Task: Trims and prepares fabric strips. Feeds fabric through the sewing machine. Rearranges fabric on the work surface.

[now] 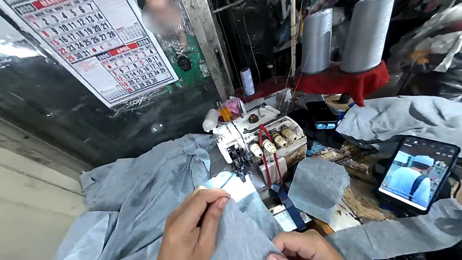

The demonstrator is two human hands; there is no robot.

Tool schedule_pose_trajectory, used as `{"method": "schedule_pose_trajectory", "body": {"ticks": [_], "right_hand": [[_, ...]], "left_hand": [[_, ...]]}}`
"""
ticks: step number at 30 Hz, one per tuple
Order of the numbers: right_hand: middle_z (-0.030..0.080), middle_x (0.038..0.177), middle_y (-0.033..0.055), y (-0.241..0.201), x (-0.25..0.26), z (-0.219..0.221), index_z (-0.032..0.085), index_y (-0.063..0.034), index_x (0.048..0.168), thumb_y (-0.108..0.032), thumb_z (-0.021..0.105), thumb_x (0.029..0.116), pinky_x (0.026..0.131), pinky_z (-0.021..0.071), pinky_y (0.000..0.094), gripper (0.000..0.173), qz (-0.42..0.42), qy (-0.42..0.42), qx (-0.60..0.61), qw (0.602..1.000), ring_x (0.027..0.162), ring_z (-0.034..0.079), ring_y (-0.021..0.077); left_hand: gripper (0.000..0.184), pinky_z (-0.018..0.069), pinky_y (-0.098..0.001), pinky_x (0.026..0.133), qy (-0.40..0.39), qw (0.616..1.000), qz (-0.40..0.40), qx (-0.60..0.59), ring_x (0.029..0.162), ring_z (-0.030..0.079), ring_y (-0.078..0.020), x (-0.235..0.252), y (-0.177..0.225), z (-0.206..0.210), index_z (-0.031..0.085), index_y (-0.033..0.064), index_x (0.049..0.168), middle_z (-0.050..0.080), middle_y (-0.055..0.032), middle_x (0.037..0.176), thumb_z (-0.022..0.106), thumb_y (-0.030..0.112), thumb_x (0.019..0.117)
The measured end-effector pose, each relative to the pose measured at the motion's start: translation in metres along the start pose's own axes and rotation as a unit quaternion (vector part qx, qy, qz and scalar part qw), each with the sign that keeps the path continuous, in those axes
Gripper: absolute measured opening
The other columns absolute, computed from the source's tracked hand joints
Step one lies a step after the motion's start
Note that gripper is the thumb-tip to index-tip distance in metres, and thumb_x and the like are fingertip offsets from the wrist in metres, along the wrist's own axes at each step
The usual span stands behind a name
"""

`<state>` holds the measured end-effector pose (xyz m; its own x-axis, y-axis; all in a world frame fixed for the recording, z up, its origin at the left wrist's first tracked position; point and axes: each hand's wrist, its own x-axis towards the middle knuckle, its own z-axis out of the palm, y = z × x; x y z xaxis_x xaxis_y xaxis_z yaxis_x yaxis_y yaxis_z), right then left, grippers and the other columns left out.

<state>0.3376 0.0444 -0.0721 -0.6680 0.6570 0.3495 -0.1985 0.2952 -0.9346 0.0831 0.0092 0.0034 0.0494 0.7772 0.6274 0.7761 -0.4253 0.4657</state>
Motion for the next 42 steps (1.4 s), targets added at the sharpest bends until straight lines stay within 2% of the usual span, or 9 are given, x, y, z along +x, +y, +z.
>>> {"method": "schedule_pose_trajectory", "body": {"ticks": [2,6,13,17,21,28,31,36,42], "right_hand": [[0.068,0.081,0.0034,0.015,0.014,0.0,0.072,-0.007,0.094,-0.027,0.068,0.0999,0.061,0.0561,0.0302,0.022,0.03,0.087,-0.095,0.991,0.069,0.064,0.0112],[0.067,0.11,-0.0021,0.07,0.043,-0.006,0.073,-0.0181,0.097,-0.045,0.072,0.0925,0.083,0.0606,0.03,0.028,0.078,0.134,-0.185,0.97,0.1,0.066,0.0082],[0.066,0.075,-0.0058,0.068,0.048,-0.01,0.068,-0.0172,0.084,-0.04,0.074,0.0921,0.055,0.0526,0.0274,0.025,0.1,0.137,-0.106,0.98,0.063,0.062,0.0061],[0.075,0.094,-0.0036,0.048,0.05,-0.012,0.064,-0.0142,0.108,-0.028,0.078,0.0885,0.061,0.0614,0.0298,0.028,0.167,0.134,-0.031,0.976,0.074,0.072,0.0117],[0.076,0.092,-0.0001,0.045,0.034,-0.014,0.057,-0.0113,0.13,-0.018,0.079,0.0909,0.069,0.0644,0.0341,0.045,0.146,0.098,0.014,0.984,0.076,0.074,0.0163],[0.072,0.085,-0.0004,0.057,0.034,-0.015,0.068,-0.0115,0.118,-0.033,0.072,0.0958,0.065,0.0598,0.0329,0.032,0.167,0.062,0.037,0.983,0.072,0.069,0.0143],[0.068,0.079,0.0007,0.066,0.035,-0.017,0.072,-0.012,0.097,-0.038,0.07,0.0973,0.064,0.0563,0.0326,0.026,0.159,0.034,0.038,0.986,0.071,0.065,0.0133],[0.071,0.084,0.0035,0.055,0.041,-0.018,0.066,-0.0103,0.106,-0.031,0.065,0.1017,0.063,0.0592,0.0333,0.021,0.17,0.034,0.058,0.983,0.07,0.069,0.0154],[0.073,0.086,0.0004,0.064,0.048,-0.022,0.069,-0.0123,0.105,-0.03,0.07,0.098,0.065,0.0609,0.0314,0.019,0.141,0.075,0.017,0.987,0.073,0.071,0.0141]], "left_hand": [[0.016,0.0572,-0.0226,0.065,0.013,0.999,0.009,0.047,0.075,0.065,-0.0032,0.015,-0.017,0.013,0.075,0.0153,0.103,0.07,0.006,0.089,0.064,0.027,0.1016],[0.017,0.0618,-0.026,0.081,-0.059,0.996,0.002,0.064,0.09,0.068,-0.0014,0.022,-0.076,0.054,0.076,0.0203,0.105,0.071,0.0103,0.097,0.064,0.032,0.1009],[0.017,0.0613,-0.0247,0.081,-0.06,0.996,-0.005,0.06,0.09,0.069,-0.0025,0.023,-0.072,0.045,0.077,0.018,0.108,0.072,0.009,0.1,0.064,0.026,0.101],[0.013,0.0593,-0.0236,0.072,-0.063,0.996,-0.033,0.053,0.082,0.066,-0.0021,0.018,-0.08,0.054,0.075,0.0197,0.101,0.068,0.01,0.094,0.069,0.031,0.0975],[0.018,0.0572,-0.0225,0.073,-0.11,0.99,-0.032,0.085,0.084,0.064,-0.0015,0.015,-0.07,0.045,0.076,0.0207,0.106,0.069,0.0095,0.096,0.06,0.03,0.1029],[0.018,0.0516,-0.0209,0.064,-0.136,0.982,-0.06,0.113,0.073,0.058,-0.0001,0.023,-0.065,0.043,0.076,0.0242,0.101,0.064,0.0117,0.087,0.062,0.036,0.1009],[0.016,0.0576,-0.029,0.076,-0.103,0.973,-0.017,0.206,0.087,0.065,-0.0054,0.024,-0.051,0.049,0.076,0.0242,0.1,0.068,0.0094,0.094,0.064,0.034,0.0993],[0.033,0.0519,-0.0424,0.096,-0.054,0.97,-0.002,0.238,0.114,0.062,-0.0197,-0.004,-0.037,0.071,0.075,0.0181,0.119,0.069,-0.0024,0.114,0.046,0.015,0.1038],[0.037,0.0428,-0.0554,0.109,-0.102,0.971,-0.016,0.215,0.134,0.053,-0.0261,-0.016,-0.035,0.066,0.068,0.0301,0.13,0.061,-0.0062,0.14,0.038,0.031,0.1076]]}}
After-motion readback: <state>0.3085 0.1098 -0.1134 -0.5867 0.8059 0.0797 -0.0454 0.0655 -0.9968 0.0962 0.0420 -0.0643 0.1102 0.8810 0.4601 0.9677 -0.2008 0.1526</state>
